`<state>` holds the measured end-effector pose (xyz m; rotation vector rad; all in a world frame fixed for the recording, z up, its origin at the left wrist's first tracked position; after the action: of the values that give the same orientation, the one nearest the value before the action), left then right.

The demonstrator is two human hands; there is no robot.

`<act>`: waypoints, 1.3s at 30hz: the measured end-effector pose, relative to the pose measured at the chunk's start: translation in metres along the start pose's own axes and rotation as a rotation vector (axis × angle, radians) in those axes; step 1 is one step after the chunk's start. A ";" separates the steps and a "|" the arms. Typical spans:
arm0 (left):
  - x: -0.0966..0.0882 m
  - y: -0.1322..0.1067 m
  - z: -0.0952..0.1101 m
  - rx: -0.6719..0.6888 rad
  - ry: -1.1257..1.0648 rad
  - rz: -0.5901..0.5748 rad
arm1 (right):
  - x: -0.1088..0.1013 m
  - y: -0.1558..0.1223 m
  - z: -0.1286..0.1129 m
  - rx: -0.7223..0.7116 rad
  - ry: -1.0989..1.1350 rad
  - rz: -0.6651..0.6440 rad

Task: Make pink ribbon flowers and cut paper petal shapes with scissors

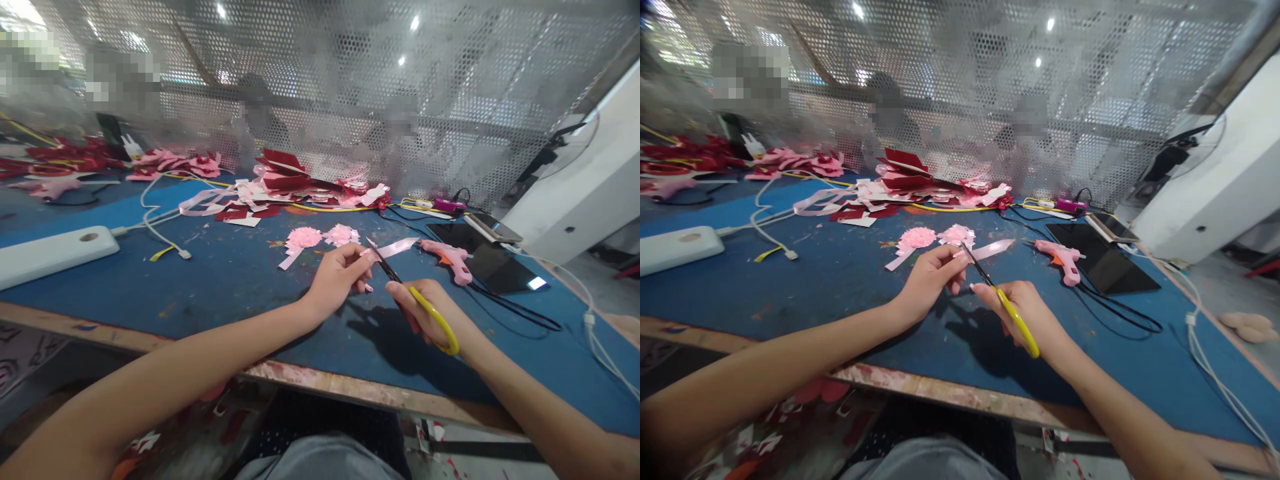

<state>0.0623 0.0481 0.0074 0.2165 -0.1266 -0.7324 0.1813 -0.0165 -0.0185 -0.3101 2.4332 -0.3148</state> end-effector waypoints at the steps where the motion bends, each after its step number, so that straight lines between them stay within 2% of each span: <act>1: 0.000 0.000 -0.001 -0.009 -0.008 0.000 | -0.001 0.001 0.000 -0.005 -0.009 0.012; 10: -0.004 0.003 -0.012 -0.133 -0.048 -0.006 | -0.008 0.006 0.002 -0.040 -0.054 0.064; 15: -0.006 0.006 -0.011 -0.177 0.014 -0.038 | -0.004 0.008 -0.001 -0.075 -0.044 0.010; 19: -0.015 0.008 -0.011 -0.314 0.259 -0.187 | -0.010 0.010 -0.004 -0.136 -0.147 0.056; 21: -0.025 0.007 -0.017 -0.431 0.437 -0.262 | -0.016 0.009 -0.006 -0.159 -0.281 0.123; 22: -0.033 0.008 -0.017 -0.455 0.548 -0.257 | -0.019 0.009 -0.007 -0.161 -0.361 0.161; 24: -0.051 0.013 0.000 -0.310 0.760 -0.090 | -0.022 0.008 -0.008 -0.131 -0.510 0.221; 26: -0.055 0.015 0.019 -0.105 0.808 0.023 | -0.024 0.008 -0.007 -0.062 -0.626 0.251; 28: -0.047 0.015 0.022 -0.023 0.684 -0.029 | -0.023 0.008 -0.007 0.009 -0.724 0.256; 31: -0.028 0.014 0.015 -0.040 0.551 -0.163 | -0.018 0.008 -0.010 0.063 -0.851 0.250; 34: -0.017 0.013 0.009 -0.059 0.607 -0.214 | -0.013 0.009 -0.014 0.066 -0.929 0.246; 39: -0.023 0.016 -0.010 -0.203 0.465 -0.228 | -0.010 0.010 -0.013 0.085 -0.982 0.216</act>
<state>0.0573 0.0765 0.0009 0.2037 0.4190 -0.8964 0.1788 -0.0023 -0.0061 -0.1117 1.4617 -0.1172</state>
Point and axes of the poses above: each hand's wrist, its own y-axis towards the middle knuckle, its own x-axis out of the palm, z = x × y, the point moved 8 cm from there along y, towards the middle knuckle, and after that the axes turned 13 degrees about -z, right-handed, at the moved point
